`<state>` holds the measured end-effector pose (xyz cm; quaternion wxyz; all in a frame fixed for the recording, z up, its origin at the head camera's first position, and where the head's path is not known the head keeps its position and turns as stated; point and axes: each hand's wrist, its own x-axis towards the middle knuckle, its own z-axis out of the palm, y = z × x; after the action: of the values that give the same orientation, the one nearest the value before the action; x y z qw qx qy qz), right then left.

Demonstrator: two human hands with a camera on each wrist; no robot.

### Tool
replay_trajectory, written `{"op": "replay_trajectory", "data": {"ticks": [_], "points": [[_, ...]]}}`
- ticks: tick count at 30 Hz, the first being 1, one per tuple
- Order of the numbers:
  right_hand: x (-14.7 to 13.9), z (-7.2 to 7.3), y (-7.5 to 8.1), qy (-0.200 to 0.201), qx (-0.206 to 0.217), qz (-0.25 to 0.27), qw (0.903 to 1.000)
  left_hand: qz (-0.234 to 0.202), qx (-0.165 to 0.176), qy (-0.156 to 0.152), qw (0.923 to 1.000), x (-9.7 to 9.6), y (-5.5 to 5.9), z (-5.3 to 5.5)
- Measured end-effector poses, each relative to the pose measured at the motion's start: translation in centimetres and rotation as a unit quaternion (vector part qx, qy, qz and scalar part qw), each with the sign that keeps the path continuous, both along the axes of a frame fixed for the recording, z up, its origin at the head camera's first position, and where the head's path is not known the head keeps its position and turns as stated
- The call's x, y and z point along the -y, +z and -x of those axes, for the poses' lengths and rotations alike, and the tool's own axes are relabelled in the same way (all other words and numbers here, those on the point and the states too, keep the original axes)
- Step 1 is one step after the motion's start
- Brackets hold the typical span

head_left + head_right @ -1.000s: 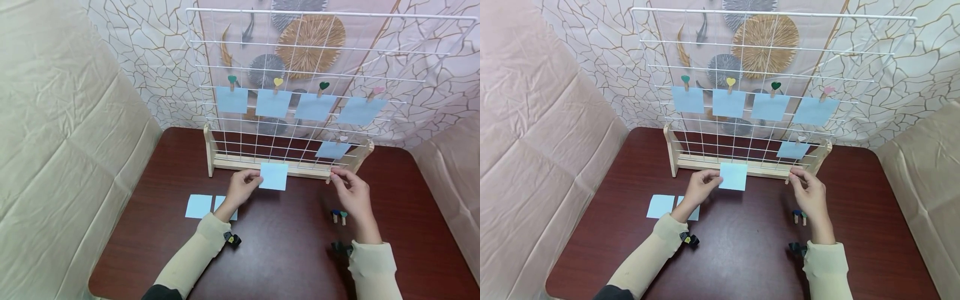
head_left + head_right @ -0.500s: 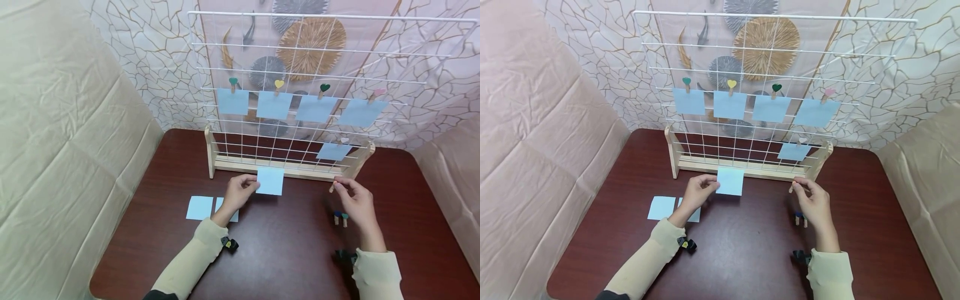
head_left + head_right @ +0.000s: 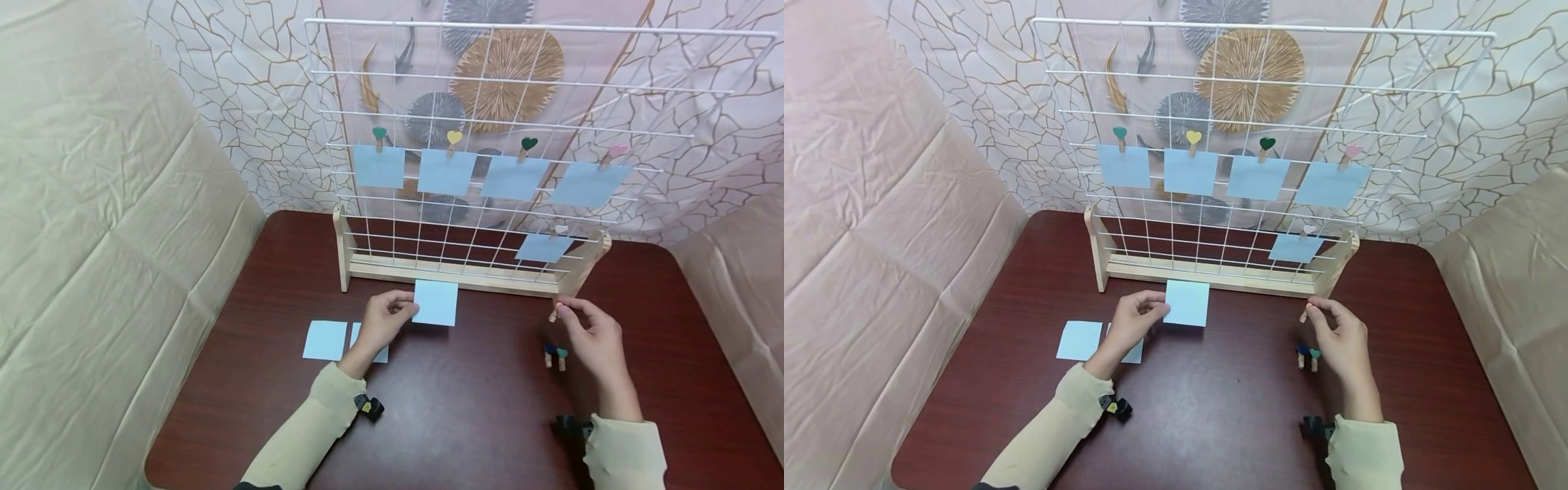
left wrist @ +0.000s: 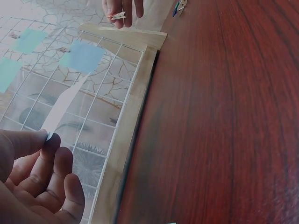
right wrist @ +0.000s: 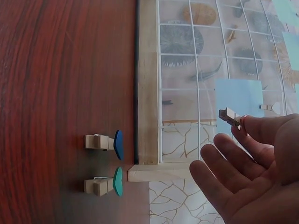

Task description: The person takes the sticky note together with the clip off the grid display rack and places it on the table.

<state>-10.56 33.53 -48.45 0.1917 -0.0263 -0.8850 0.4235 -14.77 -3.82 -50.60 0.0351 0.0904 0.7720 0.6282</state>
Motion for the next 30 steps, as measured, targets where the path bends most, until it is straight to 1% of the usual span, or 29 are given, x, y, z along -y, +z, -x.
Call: {"op": "replay_trajectory", "data": {"ticks": [7, 12, 17, 23, 30], "points": [[-0.4, -0.4, -0.2, -0.003, 0.004, 0.005, 1.0000, -0.006, 0.004, 0.000, 1.0000, 0.2, 0.1, -0.3], [-0.7, -0.7, -0.3, -0.009, 0.011, 0.005, 0.9999, -0.009, 0.003, 0.004, 1.0000, 0.4, -0.1, -0.4], [-1.2, -1.0, -0.4, -0.016, 0.020, -0.003, 0.9997, -0.004, -0.004, 0.005, 1.0000, 0.6, -0.6, -0.7], [-1.6, -1.3, -0.5, -0.019, 0.029, -0.012, 0.9993, -0.002, -0.008, 0.011, 0.9999, 0.7, -0.7, -1.0], [-1.9, -1.8, -0.6, -0.030, 0.034, -0.008, 0.9989, -0.019, -0.003, 0.010, 0.9998, 0.8, -0.9, -1.2]]}}
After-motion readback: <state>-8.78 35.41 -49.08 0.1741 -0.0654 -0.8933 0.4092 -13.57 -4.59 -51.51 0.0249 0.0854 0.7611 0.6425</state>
